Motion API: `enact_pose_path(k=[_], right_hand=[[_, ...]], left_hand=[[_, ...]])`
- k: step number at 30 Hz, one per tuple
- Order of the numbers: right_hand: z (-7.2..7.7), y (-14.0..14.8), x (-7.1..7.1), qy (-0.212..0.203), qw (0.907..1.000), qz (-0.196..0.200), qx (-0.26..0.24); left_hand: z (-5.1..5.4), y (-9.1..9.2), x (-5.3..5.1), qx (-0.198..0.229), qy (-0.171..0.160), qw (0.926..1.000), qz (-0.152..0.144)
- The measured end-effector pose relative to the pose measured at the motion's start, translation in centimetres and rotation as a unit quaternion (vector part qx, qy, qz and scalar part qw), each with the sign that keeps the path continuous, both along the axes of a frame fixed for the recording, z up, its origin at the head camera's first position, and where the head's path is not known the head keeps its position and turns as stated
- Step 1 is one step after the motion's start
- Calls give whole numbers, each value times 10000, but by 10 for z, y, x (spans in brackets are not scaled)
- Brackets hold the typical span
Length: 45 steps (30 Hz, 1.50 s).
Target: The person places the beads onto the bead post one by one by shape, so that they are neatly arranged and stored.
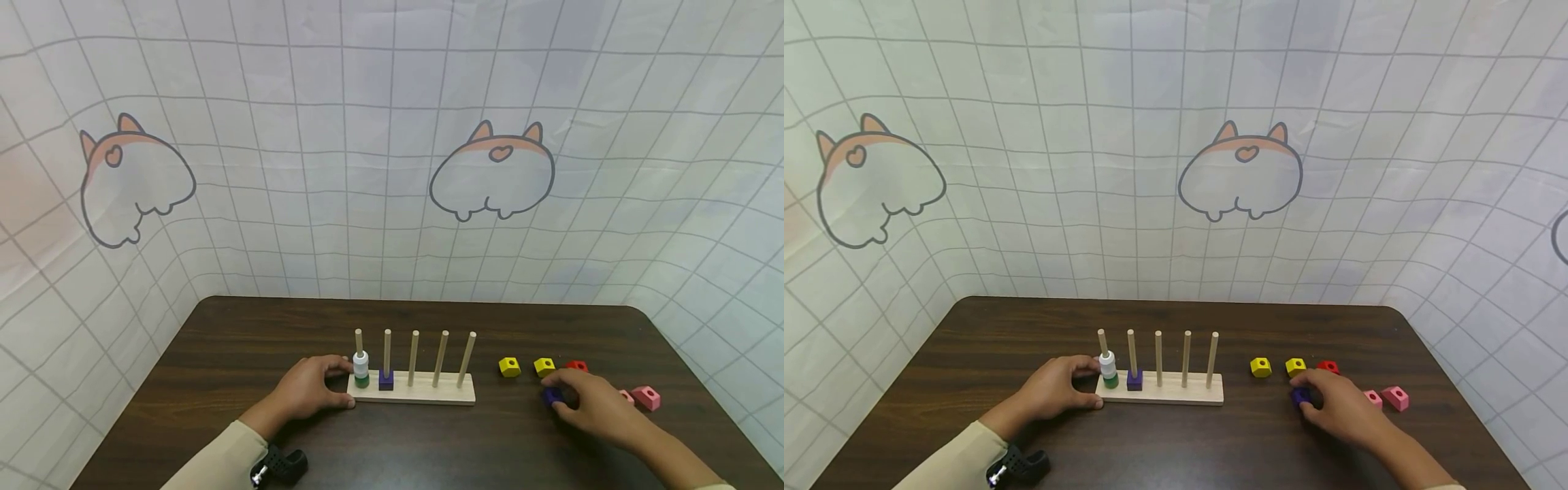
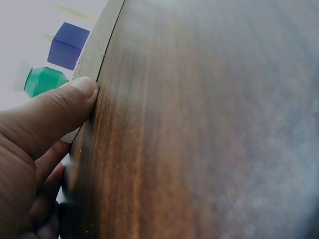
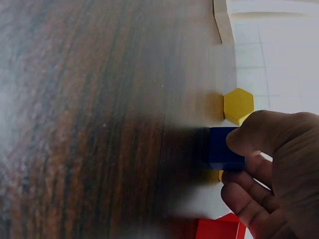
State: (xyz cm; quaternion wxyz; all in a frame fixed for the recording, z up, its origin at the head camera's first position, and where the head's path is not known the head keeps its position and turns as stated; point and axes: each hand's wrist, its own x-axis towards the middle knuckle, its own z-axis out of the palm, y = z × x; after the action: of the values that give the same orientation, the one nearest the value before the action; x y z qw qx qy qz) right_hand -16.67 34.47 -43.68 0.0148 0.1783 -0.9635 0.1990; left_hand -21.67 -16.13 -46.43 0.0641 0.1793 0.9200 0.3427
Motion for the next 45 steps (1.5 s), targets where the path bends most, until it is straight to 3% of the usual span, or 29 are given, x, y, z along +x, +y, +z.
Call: enact_pose_path(k=[8, 18, 25, 28, 42, 45], right_hand=[[-2, -7, -3, -69, 9999, 52, -109], [-4, -13, -7, 18, 9989, 450, -104], [-4, -21, -9, 481, 9974, 504, -193], [0, -27, -11, 619, 9962, 520, -337], [35, -47, -17, 430, 9939, 474, -900], [43, -50, -19, 545, 9916, 618, -999]], left_hand=[[-1, 0, 0, -13, 28, 10000, 7], [0, 0, 0, 25, -35, 10000, -25], [1, 0, 0, 20, -53, 10000, -33], [1, 0, 0, 11, -39, 10000, -38], [2, 0, 1, 37, -95, 9999, -35], [2, 1, 2, 45, -99, 9999, -45]])
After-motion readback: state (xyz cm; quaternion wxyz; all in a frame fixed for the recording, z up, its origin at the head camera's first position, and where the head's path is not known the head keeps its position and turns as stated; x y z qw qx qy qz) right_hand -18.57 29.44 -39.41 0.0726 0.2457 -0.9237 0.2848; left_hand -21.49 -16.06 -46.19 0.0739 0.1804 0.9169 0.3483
